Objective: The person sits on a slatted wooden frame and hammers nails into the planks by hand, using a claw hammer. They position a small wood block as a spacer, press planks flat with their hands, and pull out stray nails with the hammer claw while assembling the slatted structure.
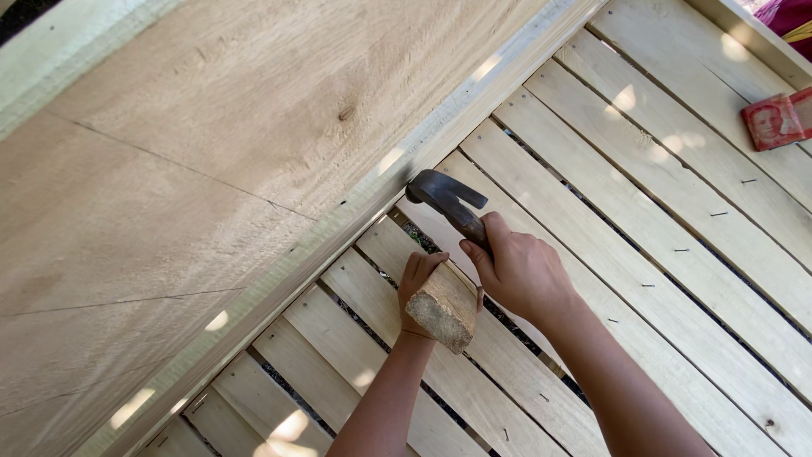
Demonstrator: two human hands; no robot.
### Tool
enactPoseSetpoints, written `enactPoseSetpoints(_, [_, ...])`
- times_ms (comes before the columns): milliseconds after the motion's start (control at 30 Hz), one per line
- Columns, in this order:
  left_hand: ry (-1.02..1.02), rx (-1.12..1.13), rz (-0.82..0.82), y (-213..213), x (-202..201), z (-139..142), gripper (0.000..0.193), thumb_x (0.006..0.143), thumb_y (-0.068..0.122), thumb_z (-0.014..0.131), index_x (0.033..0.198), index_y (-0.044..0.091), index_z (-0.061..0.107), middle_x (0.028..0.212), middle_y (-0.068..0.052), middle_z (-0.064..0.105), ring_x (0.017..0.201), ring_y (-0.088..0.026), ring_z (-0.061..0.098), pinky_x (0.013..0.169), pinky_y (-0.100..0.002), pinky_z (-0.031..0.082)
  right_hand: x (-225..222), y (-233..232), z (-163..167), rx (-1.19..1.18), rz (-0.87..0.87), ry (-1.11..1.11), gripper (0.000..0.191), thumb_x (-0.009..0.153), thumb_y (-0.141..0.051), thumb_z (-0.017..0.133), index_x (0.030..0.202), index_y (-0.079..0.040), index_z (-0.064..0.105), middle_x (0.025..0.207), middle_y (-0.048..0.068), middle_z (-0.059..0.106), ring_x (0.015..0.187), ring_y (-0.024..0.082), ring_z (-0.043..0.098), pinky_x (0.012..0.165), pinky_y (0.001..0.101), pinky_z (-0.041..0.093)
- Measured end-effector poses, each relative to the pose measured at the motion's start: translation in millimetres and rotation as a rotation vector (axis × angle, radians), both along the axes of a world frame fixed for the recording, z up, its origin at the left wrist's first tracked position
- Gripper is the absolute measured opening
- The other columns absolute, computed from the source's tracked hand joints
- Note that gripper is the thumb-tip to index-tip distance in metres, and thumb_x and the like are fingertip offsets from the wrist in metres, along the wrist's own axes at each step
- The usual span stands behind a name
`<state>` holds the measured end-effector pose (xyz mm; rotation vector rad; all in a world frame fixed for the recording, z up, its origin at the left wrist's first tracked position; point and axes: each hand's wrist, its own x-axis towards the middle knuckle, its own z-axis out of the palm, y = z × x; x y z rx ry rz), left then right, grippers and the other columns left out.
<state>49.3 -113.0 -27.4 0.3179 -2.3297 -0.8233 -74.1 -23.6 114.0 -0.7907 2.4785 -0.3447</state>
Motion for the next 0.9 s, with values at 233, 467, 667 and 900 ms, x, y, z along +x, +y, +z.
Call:
enactPoseSetpoints(233, [-0.031,0.095,0.009,-0.4,-2.1,8.9,0.068,0.067,0.042,0.093,0.114,0.006,0.061,0.104,-0.006,0.063,0.099,-0.027,0.060,0.085,-0.038,0.057,-2.3,-18.6,-7.5,0.083,-0.033,-0.025,0.039,0.104,-0.045,0.049,0.105,-0.006,0.051,0.073,0.017,0.070,0.067,0.036,0.070,0.063,0.0489,0.055])
enactPoseSetpoints(467, [-0.041,0.078,0.029,0.1,2.0,-7.8,0.061,0.068,0.033,0.092,0.115,0.010,0.061,0.108,-0.004,0.063,0.104,-0.025,0.061,0.089,-0.037,0.059,7.0,-3.5,0.2,0.040,-0.116,-0.040,0.035,0.101,-0.043,0.049,0.107,-0.008,0.050,0.070,0.016,0.071,0.065,0.034,0.072,0.062,0.0480,0.057])
enactPoseSetpoints(667, [-0.031,0.212,-0.003,0.4,4.5,8.3,0.065,0.066,0.033,0.093,0.117,0.006,0.063,0.108,-0.005,0.064,0.099,-0.024,0.063,0.087,-0.036,0.058,2.4,-27.5,-24.0,0.067,-0.078,-0.034,0.038,0.103,-0.043,0.051,0.105,-0.005,0.051,0.079,0.019,0.072,0.074,0.038,0.072,0.069,0.0491,0.056])
enactPoseSetpoints(900, [0.186,0.410,-0.013,-1.6,41.8,35.5,0.068,0.070,0.037,0.091,0.121,0.007,0.057,0.109,-0.007,0.060,0.098,-0.016,0.064,0.087,-0.032,0.059,12.5,4.6,-16.0,0.023,-0.160,-0.043,0.039,0.103,-0.045,0.049,0.103,-0.006,0.052,0.078,0.019,0.073,0.076,0.039,0.071,0.070,0.0513,0.054])
